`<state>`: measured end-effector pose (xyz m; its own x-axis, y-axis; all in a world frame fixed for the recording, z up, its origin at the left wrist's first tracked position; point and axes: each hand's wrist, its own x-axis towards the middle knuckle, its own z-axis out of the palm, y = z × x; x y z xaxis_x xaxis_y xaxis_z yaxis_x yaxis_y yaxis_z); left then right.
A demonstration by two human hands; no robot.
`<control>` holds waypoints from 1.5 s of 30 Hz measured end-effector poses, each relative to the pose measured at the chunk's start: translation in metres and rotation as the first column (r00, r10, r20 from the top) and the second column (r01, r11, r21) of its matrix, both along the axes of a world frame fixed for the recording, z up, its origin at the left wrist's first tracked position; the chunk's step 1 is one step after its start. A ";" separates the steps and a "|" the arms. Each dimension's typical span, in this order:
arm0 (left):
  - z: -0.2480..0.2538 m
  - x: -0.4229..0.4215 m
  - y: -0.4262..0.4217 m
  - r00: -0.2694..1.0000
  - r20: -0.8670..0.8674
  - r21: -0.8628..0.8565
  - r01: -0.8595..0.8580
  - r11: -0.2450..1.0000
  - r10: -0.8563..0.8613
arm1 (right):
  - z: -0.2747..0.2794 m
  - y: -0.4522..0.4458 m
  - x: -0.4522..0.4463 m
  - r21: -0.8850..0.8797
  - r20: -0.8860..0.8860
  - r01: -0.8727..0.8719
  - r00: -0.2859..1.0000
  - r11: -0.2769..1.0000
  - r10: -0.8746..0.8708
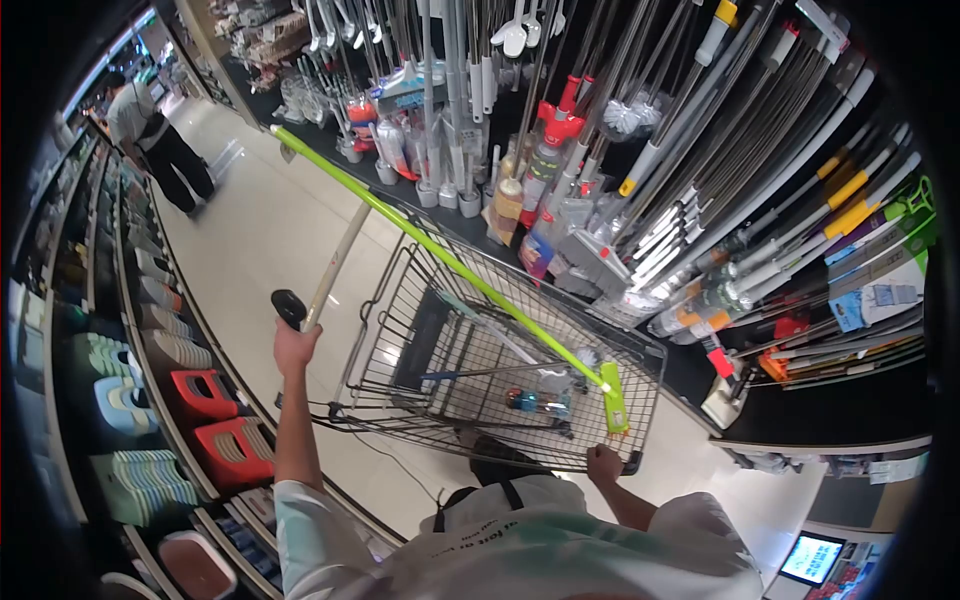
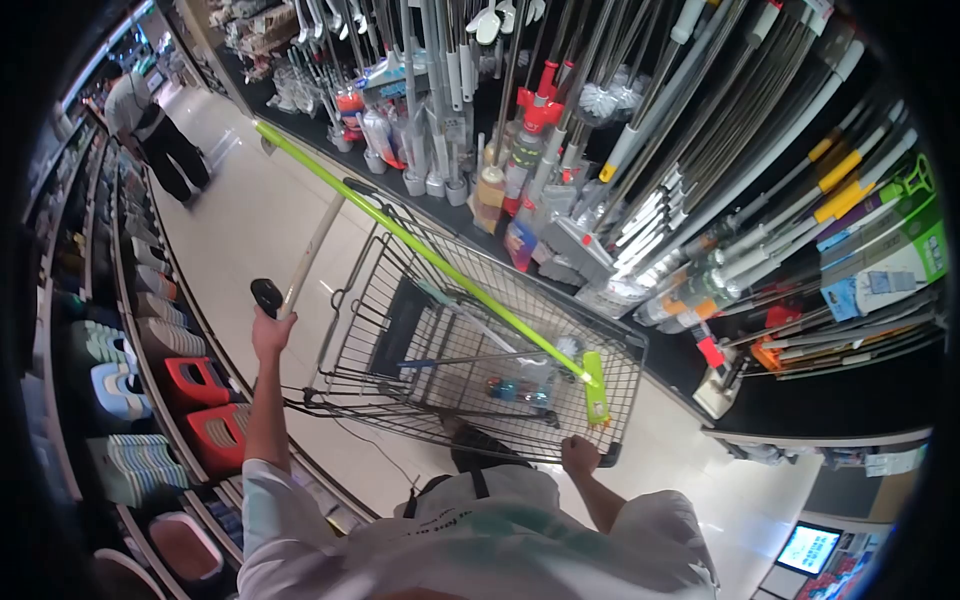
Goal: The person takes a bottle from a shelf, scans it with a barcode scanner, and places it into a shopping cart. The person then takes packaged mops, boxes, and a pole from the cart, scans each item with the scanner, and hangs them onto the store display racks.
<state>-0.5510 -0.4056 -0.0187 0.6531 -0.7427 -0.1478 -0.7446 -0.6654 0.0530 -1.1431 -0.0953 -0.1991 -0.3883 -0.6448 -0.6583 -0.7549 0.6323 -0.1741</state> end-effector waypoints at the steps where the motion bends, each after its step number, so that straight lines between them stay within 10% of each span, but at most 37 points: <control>1: -0.003 0.012 -0.008 1.000 0.004 -0.006 0.010 1.000 -0.010 | -0.004 -0.005 0.010 -0.007 0.000 -0.005 1.000 1.000 0.005; 45: -0.012 0.346 -0.275 0.995 -0.036 -0.067 0.085 0.994 -0.088 | -0.005 -0.236 0.352 -0.205 0.071 -0.013 0.997 0.979 0.028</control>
